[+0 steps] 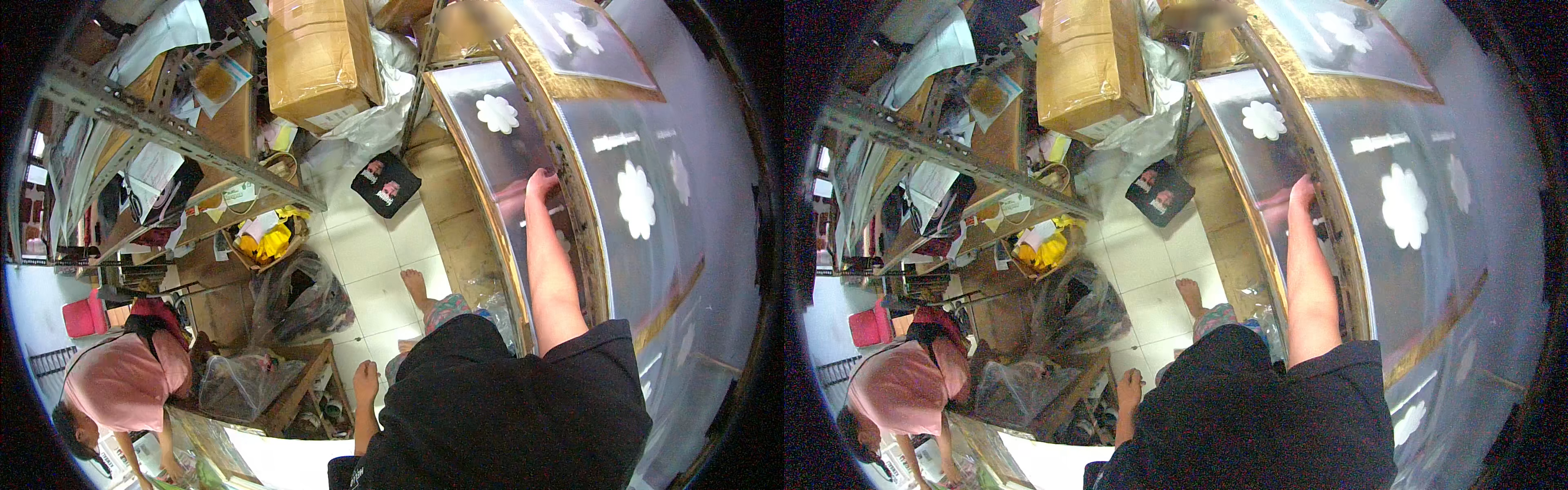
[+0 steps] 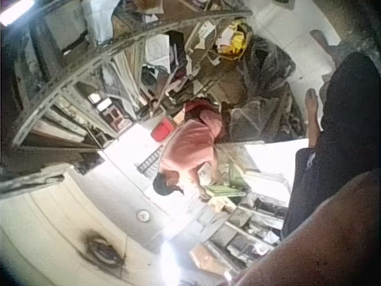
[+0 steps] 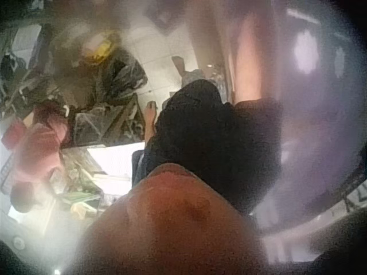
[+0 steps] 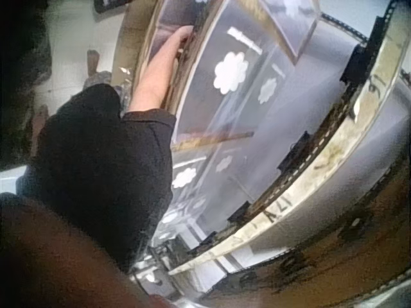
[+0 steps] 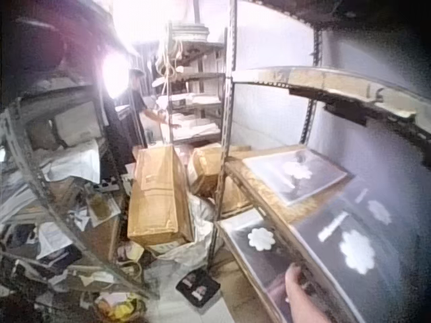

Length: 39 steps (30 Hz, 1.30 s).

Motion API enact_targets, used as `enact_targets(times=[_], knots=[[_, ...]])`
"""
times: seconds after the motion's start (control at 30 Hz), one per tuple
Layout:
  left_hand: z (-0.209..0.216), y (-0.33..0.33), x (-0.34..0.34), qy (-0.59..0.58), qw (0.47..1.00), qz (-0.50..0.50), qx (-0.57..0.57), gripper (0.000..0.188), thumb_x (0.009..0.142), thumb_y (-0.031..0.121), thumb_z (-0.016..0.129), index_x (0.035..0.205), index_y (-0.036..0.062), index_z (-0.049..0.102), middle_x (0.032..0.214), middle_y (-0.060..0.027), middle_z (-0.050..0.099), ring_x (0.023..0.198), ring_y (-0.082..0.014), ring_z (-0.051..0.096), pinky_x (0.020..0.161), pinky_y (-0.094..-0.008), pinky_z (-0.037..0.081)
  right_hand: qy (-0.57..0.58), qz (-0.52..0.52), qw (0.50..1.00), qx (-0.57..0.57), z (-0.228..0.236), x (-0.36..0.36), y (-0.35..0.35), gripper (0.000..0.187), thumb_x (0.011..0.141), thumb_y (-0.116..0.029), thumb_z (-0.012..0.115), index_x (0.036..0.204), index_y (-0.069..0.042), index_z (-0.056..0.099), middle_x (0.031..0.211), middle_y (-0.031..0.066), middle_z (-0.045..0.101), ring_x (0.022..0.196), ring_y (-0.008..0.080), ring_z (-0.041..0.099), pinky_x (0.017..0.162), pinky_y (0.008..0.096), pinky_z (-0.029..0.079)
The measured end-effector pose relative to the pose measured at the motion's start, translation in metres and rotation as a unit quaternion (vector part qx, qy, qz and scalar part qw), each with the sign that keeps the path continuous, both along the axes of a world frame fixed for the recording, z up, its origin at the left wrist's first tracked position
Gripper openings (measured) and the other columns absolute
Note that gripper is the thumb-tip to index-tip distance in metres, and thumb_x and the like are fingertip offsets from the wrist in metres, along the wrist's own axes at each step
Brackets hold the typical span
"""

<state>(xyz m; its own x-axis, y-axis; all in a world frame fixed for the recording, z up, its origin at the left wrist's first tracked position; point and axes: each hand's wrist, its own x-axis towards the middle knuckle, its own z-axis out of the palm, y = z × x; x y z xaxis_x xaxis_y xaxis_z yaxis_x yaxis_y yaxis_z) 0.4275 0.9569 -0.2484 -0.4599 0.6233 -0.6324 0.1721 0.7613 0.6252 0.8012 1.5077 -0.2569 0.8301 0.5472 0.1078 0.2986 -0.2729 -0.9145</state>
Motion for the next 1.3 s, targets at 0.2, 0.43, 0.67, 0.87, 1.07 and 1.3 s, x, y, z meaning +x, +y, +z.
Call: enact_targets(times=[0.2, 0.43, 0.67, 0.87, 1.07, 1.3], knots=[[0.010, -0.004, 0.006, 0.051, 0.994, 0.005, 0.097, 0.042, 0.096, 0.026, 0.056, 0.119, -0.0087, 0.063, 0.096, -0.0237, 0.069, 0.082, -0.0285, 0.070, 0.075, -0.0376, 0.054, -0.083, 0.162, 0.982, 0.044, 0.025, -0.036, -0.046, 0.048, 0.083, -0.009, 0.056, 0.129, 0.004, 0.057, 0.135, 0.0261, 0.055, 0.126, 0.0391, 0.054, 0.107, 0.0429, 0.042], [0.147, -0.045, 0.020, 0.091, 0.970, 0.085, 0.207, 0.039, 0.096, 0.020, 0.060, 0.127, -0.0044, 0.059, 0.110, -0.0223, 0.064, 0.097, -0.0346, 0.067, 0.084, -0.0379, 0.054, -0.037, 0.458, 0.881, 0.116, -0.012, -0.105, -0.155, 0.042, 0.094, 0.000, 0.056, 0.136, 0.001, 0.051, 0.129, 0.0176, 0.058, 0.111, 0.0257, 0.061, 0.085, 0.0337, 0.054], [0.184, -0.198, 0.047, 0.239, 0.894, 0.292, 0.240, 0.036, 0.095, 0.020, 0.061, 0.124, -0.0010, 0.062, 0.103, -0.0190, 0.064, 0.093, -0.0327, 0.066, 0.081, -0.0402, 0.053, 0.210, 0.684, 0.682, -0.150, -0.114, -0.207, -0.265, 0.022, 0.098, -0.005, 0.050, 0.119, 0.000, 0.054, 0.108, 0.0113, 0.059, 0.085, 0.0240, 0.063, 0.071, 0.0353, 0.055], [0.158, -0.303, 0.084, 0.437, 0.790, 0.418, 0.099, 0.039, 0.091, 0.020, 0.064, 0.123, -0.0011, 0.060, 0.124, -0.0200, 0.057, 0.120, -0.0371, 0.053, 0.100, -0.0453, 0.043, 0.118, 0.773, 0.473, -0.406, -0.101, -0.241, -0.407, 0.015, 0.093, -0.008, 0.060, 0.106, -0.001, 0.058, 0.095, 0.0113, 0.061, 0.078, 0.0277, 0.065, 0.060, 0.0366, 0.054], [0.129, -0.343, 0.107, 0.515, 0.775, 0.354, -0.092, 0.060, 0.088, 0.032, 0.065, 0.136, -0.0002, 0.050, 0.145, -0.0252, 0.042, 0.138, -0.0432, 0.037, 0.114, -0.0595, 0.027, -0.203, 0.974, 0.085, -0.056, -0.107, -0.222, -0.437, 0.023, 0.078, -0.016, 0.077, 0.091, -0.001, 0.066, 0.087, 0.0136, 0.066, 0.079, 0.0285, 0.067, 0.065, 0.0442, 0.056], [0.132, -0.338, 0.107, 0.521, 0.791, 0.295, -0.127, 0.069, 0.091, 0.044, 0.058, 0.142, -0.0009, 0.044, 0.151, -0.0260, 0.036, 0.144, -0.0417, 0.029, 0.116, -0.0603, 0.021, -0.281, 0.936, -0.121, 0.176, -0.203, -0.244, -0.377, 0.024, 0.072, -0.023, 0.080, 0.083, -0.006, 0.067, 0.080, 0.0117, 0.068, 0.075, 0.0298, 0.067, 0.067, 0.0435, 0.054]])
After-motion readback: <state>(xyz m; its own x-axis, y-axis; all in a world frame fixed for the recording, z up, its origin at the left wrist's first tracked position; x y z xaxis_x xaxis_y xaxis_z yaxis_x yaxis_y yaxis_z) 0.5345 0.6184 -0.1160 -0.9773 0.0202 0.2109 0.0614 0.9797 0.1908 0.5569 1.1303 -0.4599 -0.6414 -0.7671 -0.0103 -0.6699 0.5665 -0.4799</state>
